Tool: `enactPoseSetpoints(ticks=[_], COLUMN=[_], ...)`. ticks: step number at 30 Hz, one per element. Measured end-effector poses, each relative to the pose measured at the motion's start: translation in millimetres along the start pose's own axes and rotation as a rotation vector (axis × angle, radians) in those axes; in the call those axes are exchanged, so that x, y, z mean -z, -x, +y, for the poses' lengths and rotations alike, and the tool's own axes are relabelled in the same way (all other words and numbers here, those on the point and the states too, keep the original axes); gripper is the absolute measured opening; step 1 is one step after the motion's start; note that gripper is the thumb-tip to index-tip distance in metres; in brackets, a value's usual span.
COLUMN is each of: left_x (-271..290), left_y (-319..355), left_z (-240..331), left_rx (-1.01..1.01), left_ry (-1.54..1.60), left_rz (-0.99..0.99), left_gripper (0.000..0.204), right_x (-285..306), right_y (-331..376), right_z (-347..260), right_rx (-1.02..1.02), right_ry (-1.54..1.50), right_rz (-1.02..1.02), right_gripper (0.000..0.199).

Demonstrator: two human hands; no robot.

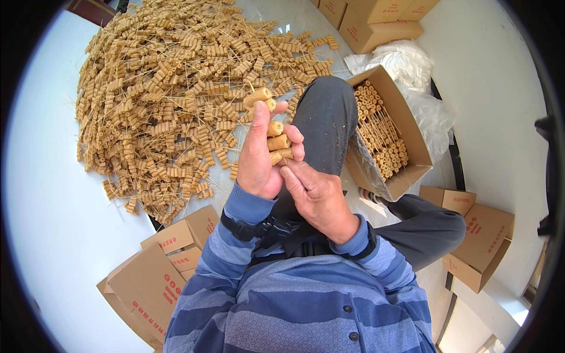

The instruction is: The person sits on the floor and repeatedly picks up small cylindrical snack pieces, threading them onto thin wooden sticks. The person then places the completed skewers into a cardboard box.

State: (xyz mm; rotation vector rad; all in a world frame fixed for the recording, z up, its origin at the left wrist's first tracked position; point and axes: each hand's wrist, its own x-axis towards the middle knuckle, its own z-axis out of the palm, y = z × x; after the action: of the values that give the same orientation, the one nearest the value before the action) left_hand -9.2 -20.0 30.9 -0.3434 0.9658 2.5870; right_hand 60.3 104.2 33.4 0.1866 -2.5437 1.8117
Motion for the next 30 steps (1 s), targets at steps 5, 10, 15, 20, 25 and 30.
enactPoseSetpoints(ticks=[5, 10, 15, 20, 25, 30], left_x=[-1.3, 12.6, 13.5, 3.0, 4.8, 5.8], left_y=[9.6, 7.6, 8.1, 18.7, 20.9, 16.7], left_z=[-18.7, -23.4, -21.1, -35.2, -37.7, -37.4], left_rx=[0.031, -0.047, -0.018, -0.027, -0.042, -0.084], left_ry=[0.101, -0.022, 0.027, -0.199, -0.188, -0.191], left_rz=[-0.096, -0.144, -0.209, -0.126, -0.153, -0.174], left_gripper=[0.050, 0.049, 0.048, 0.044, 0.031, 0.029], right_x=[3.4, 2.3, 3.4, 6.7, 8.0, 3.7], right_y=[0.7, 2.7, 4.6, 3.0, 2.0, 1.7], right_z=[2.9, 4.0, 5.4, 11.0, 14.5, 13.7], right_rx=[-0.086, -0.033, -0.018, -0.110, -0.064, 0.008], right_ry=[-0.056, -0.051, -0.044, -0.061, -0.061, -0.088], right_rz=[0.030, 0.032, 0.033, 0.047, 0.045, 0.117], right_gripper=[0.023, 0.022, 0.022, 0.023, 0.024, 0.023])
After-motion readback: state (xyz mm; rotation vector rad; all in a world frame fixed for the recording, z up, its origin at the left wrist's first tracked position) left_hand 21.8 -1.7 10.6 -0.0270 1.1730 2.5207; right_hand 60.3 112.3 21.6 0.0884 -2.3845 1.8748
